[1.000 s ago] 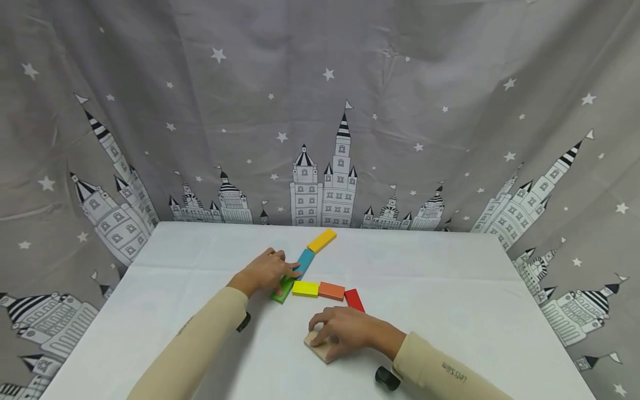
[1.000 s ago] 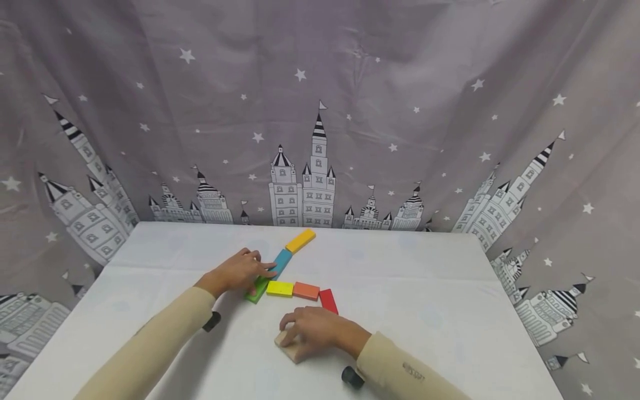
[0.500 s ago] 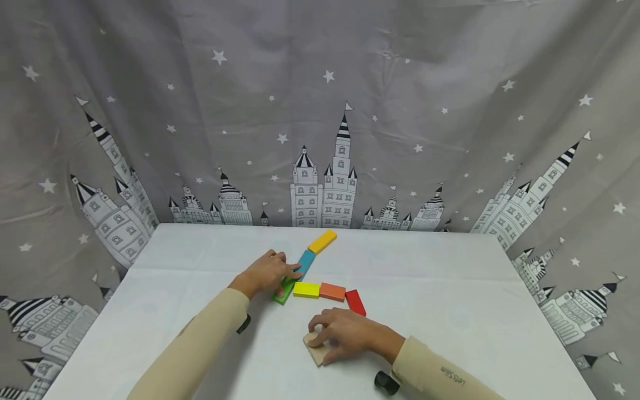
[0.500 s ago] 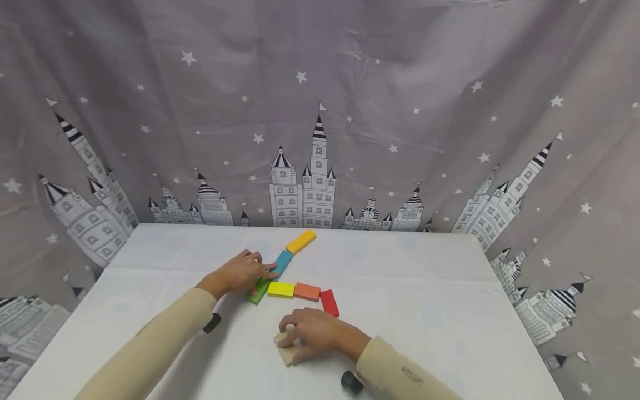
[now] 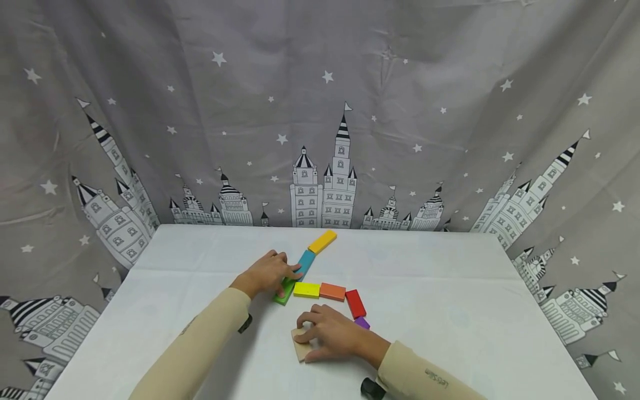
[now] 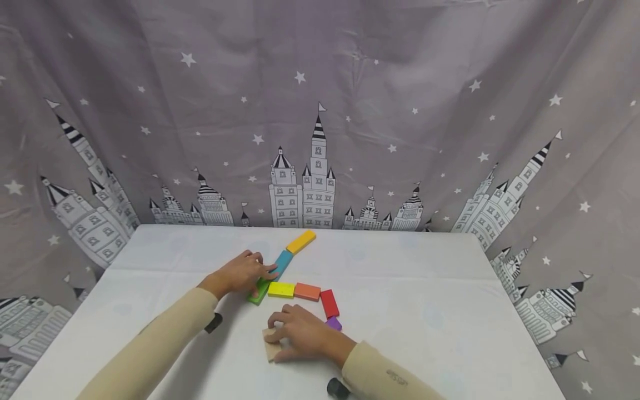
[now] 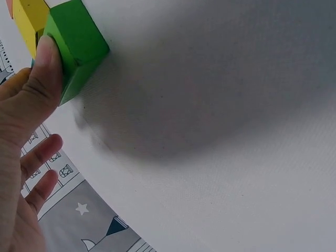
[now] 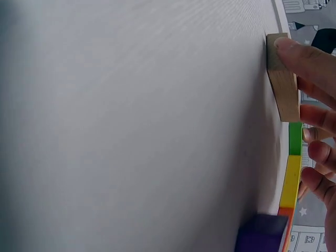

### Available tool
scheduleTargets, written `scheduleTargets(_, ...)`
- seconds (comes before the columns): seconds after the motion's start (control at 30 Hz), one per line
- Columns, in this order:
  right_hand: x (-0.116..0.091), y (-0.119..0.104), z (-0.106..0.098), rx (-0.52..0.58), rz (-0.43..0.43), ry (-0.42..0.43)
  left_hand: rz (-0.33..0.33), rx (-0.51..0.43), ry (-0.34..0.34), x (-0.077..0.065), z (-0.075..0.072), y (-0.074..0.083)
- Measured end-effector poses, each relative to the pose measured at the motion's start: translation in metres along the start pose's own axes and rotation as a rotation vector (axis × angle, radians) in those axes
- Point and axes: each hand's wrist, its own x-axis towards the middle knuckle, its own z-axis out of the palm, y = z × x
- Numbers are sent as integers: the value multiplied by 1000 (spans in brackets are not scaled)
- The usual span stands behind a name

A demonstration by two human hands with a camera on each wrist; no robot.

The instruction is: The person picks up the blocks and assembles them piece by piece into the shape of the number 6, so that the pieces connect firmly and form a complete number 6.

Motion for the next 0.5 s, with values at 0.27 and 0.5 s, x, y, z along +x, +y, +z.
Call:
scheduleTargets(0.27, 13, -5, 4, 9, 21, 6, -2, -17, -7, 0, -1, -1)
scheduleTargets(0.5, 22, -8, 5, 19, 45, 18, 4, -21, 4, 0, -1, -1)
